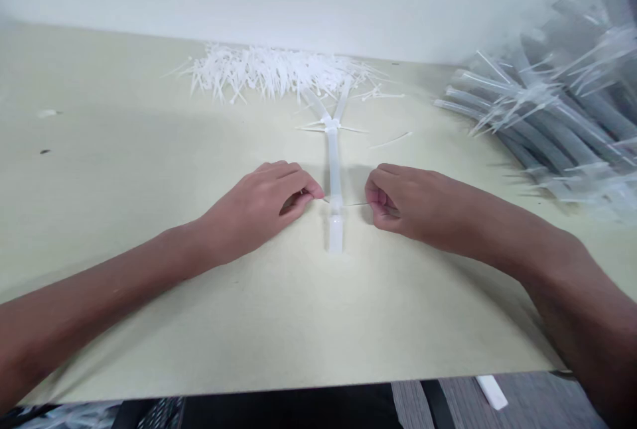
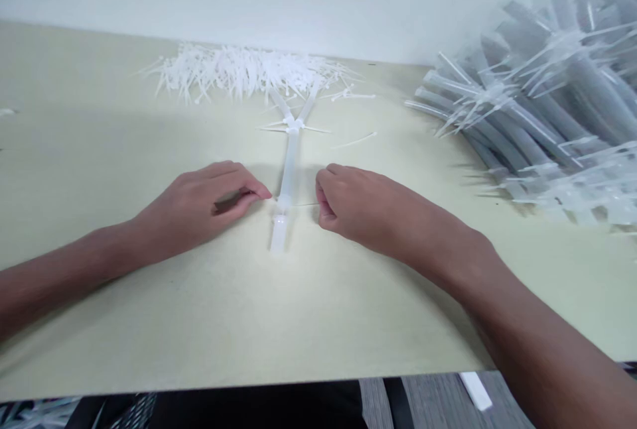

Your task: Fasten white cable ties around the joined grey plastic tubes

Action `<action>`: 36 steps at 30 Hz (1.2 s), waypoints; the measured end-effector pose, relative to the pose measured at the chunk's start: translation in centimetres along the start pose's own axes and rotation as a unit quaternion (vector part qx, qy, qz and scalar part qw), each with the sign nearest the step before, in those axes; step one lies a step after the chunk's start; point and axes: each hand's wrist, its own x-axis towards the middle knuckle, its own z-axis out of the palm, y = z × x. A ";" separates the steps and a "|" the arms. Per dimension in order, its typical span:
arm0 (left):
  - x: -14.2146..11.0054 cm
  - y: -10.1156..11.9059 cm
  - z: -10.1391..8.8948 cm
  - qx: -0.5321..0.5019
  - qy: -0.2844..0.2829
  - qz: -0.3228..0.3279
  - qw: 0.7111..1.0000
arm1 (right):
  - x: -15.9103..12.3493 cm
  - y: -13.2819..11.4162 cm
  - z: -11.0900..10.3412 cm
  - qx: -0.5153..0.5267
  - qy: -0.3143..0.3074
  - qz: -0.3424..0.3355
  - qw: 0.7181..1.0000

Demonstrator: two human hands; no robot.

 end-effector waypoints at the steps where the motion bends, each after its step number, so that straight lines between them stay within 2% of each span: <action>1: 0.0 0.0 0.0 0.000 0.001 0.001 1.000 | 0.0 0.0 0.0 -0.002 -0.001 0.002 1.000; 9: 0.0 0.0 0.0 0.000 -0.001 -0.005 1.000 | 0.0 0.5 0.3 0.044 0.014 0.016 0.999; 22: 0.1 0.6 -0.3 -0.014 0.007 -0.024 1.000 | -0.1 -0.7 -0.3 0.165 0.131 -0.051 0.976; 28: 0.1 0.5 -0.5 -0.073 0.009 -0.072 0.995 | 0.2 -1.0 0.3 0.236 0.128 -0.060 0.961; 36: 0.5 0.5 -0.7 -0.098 0.008 -0.110 0.989 | 0.5 -1.4 1.0 0.235 0.145 -0.091 0.957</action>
